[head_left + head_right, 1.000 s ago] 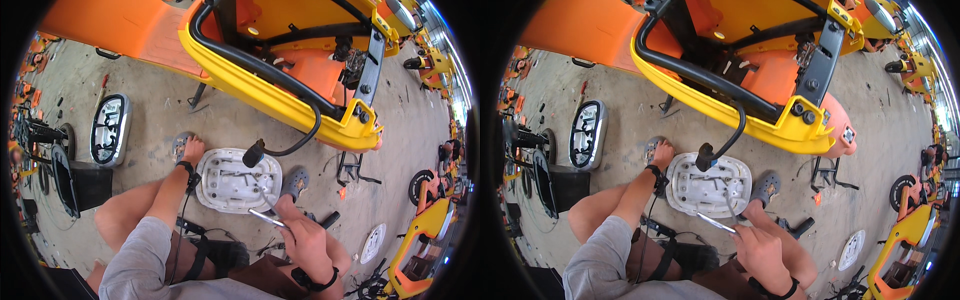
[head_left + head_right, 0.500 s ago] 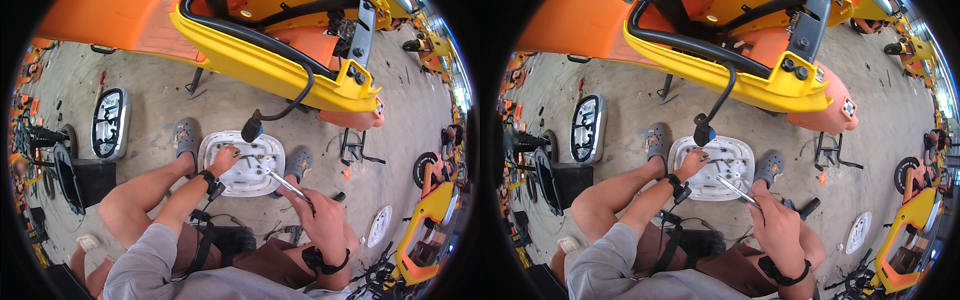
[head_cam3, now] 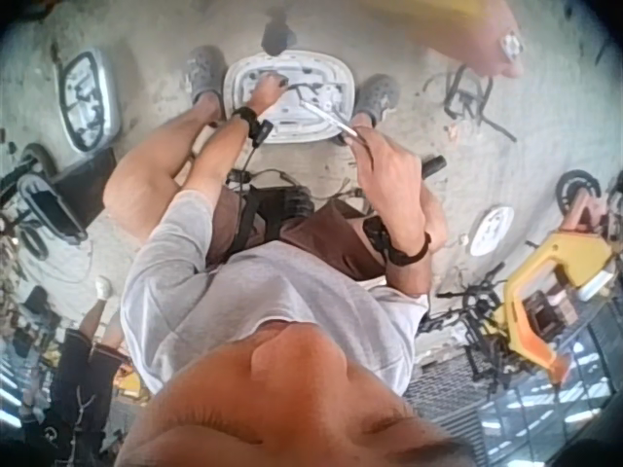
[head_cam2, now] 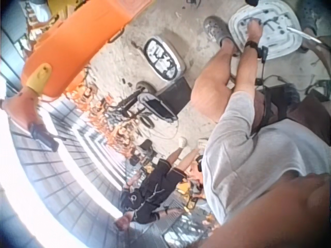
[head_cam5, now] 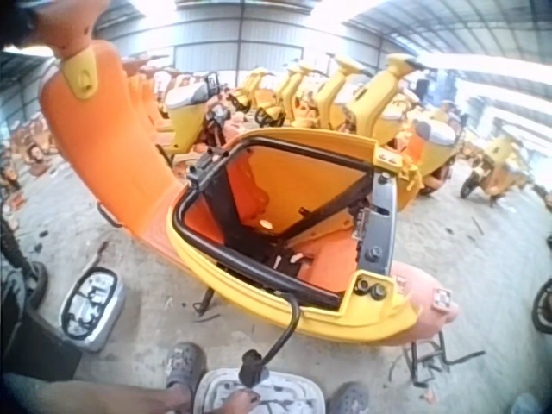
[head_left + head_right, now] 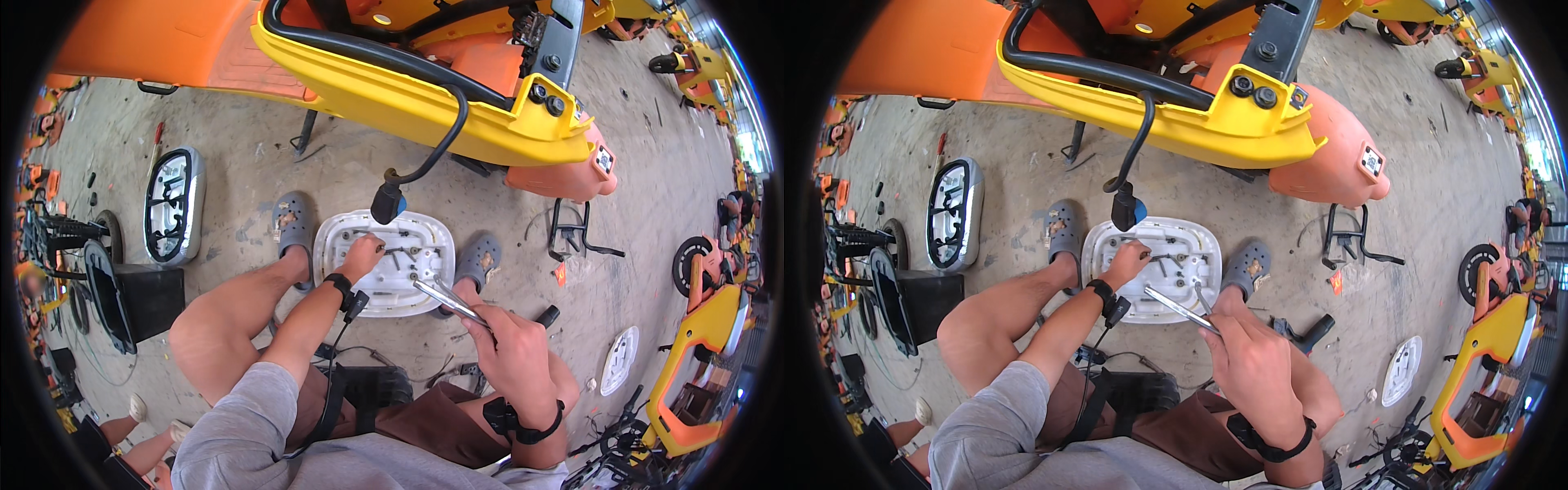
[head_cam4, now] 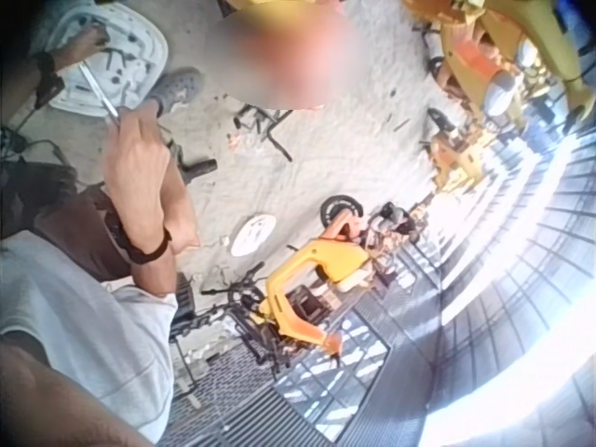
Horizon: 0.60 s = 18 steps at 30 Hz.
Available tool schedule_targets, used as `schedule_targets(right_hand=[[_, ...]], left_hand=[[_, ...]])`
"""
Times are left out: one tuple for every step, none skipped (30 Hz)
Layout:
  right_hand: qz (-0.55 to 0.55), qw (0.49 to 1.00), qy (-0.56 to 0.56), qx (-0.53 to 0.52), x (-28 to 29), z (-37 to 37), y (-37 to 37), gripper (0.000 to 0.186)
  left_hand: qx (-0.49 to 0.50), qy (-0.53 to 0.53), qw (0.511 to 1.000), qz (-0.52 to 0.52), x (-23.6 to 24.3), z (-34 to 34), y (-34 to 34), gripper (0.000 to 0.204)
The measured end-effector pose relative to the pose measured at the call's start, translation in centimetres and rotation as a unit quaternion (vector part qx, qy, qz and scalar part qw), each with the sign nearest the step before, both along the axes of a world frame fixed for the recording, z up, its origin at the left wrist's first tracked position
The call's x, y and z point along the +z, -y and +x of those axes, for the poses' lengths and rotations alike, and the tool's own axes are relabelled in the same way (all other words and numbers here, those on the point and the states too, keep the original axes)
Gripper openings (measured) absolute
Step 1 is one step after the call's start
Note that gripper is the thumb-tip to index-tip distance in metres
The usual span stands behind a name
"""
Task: The person assembles internal components into a white scooter seat bucket while sitting on the floor, using a socket wrench to tighten bolts and handling small mechanical parts.
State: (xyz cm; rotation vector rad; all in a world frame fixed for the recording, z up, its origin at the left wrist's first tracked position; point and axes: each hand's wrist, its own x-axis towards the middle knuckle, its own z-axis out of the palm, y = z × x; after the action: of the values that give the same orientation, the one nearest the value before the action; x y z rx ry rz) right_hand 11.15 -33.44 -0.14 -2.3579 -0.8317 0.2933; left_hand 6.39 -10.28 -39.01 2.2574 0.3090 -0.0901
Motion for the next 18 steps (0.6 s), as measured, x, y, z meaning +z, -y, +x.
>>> schedule_targets(right_hand=[[0.001,1.0,0.001,0.001,-0.02,0.01,0.1,0.009],[-0.004,1.0,0.0,0.003,0.02,0.02,0.15,0.009],[-0.01,1.0,-0.002,0.006,0.13,0.01,0.18,0.009],[-0.015,1.0,-0.003,0.01,0.16,-0.01,0.24,0.009],[-0.015,1.0,-0.005,0.01,0.11,-0.05,0.36,0.009],[-0.015,1.0,-0.006,0.01,0.02,-0.08,0.48,0.009],[-0.015,1.0,-0.008,0.011,-0.04,-0.11,0.59,0.009],[-0.014,1.0,-0.009,0.012,-0.04,-0.13,0.64,0.009],[-0.013,1.0,-0.01,0.013,-0.04,-0.1,0.64,0.009],[-0.012,1.0,-0.011,0.014,-0.05,-0.09,0.63,0.009],[-0.011,1.0,-0.011,0.015,-0.09,-0.09,0.66,0.01],[-0.01,1.0,-0.012,0.016,-0.17,-0.1,0.69,0.01],[-0.009,1.0,-0.013,0.017,-0.22,-0.16,0.7,0.01],[-0.009,1.0,-0.012,0.017,-0.21,-0.12,0.7,0.01],[-0.01,1.0,-0.011,0.018,-0.21,-0.1,0.69,0.011],[-0.011,1.0,-0.01,0.019,-0.21,-0.07,0.68,0.011],[-0.009,1.0,-0.012,0.016,-0.28,-0.1,0.65,0.011],[-0.008,1.0,-0.014,0.013,-0.41,-0.13,0.63,0.012]], left_hand=[[-0.004,0.0,1.0,0.001,0.03,0.03,0.05,0.016],[-0.003,-0.01,1.0,0.007,0.06,0.01,0.14,0.016],[-0.002,-0.019,1.0,0.012,0.09,-0.03,0.22,0.017],[-0.001,-0.028,0.999,0.018,0.12,-0.08,0.28,0.017],[0.001,-0.022,1.0,0.013,0.2,-0.16,0.32,0.017],[0.003,-0.016,1.0,0.009,0.27,-0.24,0.33,0.017],[0.005,-0.011,1.0,0.004,0.34,-0.28,0.32,0.017],[0.006,-0.009,1.0,0.004,0.37,-0.35,0.3,0.017],[0.007,-0.007,1.0,0.003,0.39,-0.32,0.24,0.017],[0.008,-0.005,1.0,0.003,0.41,-0.31,0.18,0.017],[0.018,-0.008,1.0,-0.008,0.4,-0.29,0.17,0.017],[0.028,-0.011,0.999,-0.019,0.39,-0.28,0.16,0.017],[0.037,-0.014,0.999,-0.03,0.4,-0.41,0.24,0.017],[0.041,-0.012,0.999,-0.024,0.42,-0.43,0.35,0.017],[0.044,-0.009,0.999,-0.019,0.45,-0.48,0.49,0.017],[0.048,-0.007,0.999,-0.014,0.47,-0.53,0.64,0.017],[0.052,-0.006,0.999,-0.009,0.31,-0.71,0.74,0.017],[0.061,0.007,0.998,-0.01,0.15,-0.82,0.86,0.017]])
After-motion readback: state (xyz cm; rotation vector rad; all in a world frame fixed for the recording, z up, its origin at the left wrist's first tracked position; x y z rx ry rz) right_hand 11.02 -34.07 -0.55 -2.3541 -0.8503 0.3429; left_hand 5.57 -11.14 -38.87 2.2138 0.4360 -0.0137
